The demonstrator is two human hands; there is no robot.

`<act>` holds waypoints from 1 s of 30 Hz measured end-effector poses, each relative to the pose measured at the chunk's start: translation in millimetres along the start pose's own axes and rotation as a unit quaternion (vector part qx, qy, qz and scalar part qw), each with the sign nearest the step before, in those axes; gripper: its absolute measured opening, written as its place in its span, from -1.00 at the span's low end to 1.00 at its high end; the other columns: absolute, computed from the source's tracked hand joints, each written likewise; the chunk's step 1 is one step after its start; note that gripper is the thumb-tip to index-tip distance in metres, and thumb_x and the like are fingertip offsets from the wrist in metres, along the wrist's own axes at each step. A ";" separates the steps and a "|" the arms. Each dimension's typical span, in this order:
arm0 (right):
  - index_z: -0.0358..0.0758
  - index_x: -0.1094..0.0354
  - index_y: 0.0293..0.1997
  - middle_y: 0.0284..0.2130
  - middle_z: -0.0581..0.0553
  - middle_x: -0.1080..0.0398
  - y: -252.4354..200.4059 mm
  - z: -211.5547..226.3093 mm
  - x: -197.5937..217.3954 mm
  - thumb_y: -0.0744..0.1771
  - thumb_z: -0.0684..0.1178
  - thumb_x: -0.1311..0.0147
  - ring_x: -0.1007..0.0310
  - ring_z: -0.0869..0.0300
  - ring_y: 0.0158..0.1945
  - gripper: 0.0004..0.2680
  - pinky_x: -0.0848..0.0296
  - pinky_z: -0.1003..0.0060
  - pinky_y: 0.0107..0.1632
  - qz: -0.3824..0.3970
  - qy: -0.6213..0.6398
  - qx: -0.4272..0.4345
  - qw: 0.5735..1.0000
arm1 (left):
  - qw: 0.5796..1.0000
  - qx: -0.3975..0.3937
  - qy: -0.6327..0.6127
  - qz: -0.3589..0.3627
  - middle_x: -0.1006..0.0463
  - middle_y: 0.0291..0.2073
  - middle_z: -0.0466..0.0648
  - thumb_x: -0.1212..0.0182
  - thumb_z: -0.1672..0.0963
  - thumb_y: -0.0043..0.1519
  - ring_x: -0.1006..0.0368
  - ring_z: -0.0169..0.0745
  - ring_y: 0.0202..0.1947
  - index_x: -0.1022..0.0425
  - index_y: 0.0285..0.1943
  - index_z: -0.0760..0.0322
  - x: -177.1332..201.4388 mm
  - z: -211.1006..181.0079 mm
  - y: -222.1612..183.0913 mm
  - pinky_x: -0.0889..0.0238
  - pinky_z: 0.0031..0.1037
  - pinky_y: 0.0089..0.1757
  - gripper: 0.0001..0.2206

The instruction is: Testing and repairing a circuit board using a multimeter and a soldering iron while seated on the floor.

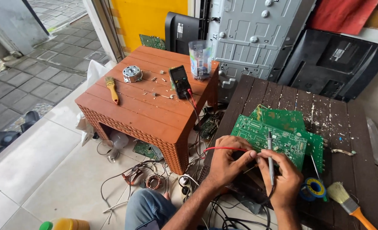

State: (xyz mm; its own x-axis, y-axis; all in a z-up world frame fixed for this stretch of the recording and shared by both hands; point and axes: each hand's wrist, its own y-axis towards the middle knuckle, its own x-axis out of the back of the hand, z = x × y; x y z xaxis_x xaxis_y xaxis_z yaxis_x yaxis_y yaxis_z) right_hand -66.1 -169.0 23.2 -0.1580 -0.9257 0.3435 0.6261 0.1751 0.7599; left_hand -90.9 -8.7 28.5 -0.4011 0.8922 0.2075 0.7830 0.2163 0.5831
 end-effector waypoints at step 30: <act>-0.31 -0.47 -0.21 -0.31 -0.11 -0.53 -6.7 -7.8 1.0 0.26 -0.29 -0.22 -0.54 0.26 -0.28 -0.90 -0.55 0.45 -0.19 0.011 0.049 -0.087 0.995 | 0.999 -0.033 -0.007 0.039 -0.57 -0.32 -0.28 -0.18 0.00 0.33 -0.50 -0.36 -0.21 -0.49 -0.29 0.11 -6.2 14.9 -3.8 -0.01 -0.21 0.28 -0.79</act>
State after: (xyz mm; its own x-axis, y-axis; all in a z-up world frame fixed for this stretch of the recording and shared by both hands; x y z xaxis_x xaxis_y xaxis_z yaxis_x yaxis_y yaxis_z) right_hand -64.5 -173.7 14.2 -0.0721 -0.9520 0.2976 0.7522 0.1441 0.6430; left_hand -84.3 -9.2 13.3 -0.3330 0.9110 0.2433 0.7788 0.1202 0.6157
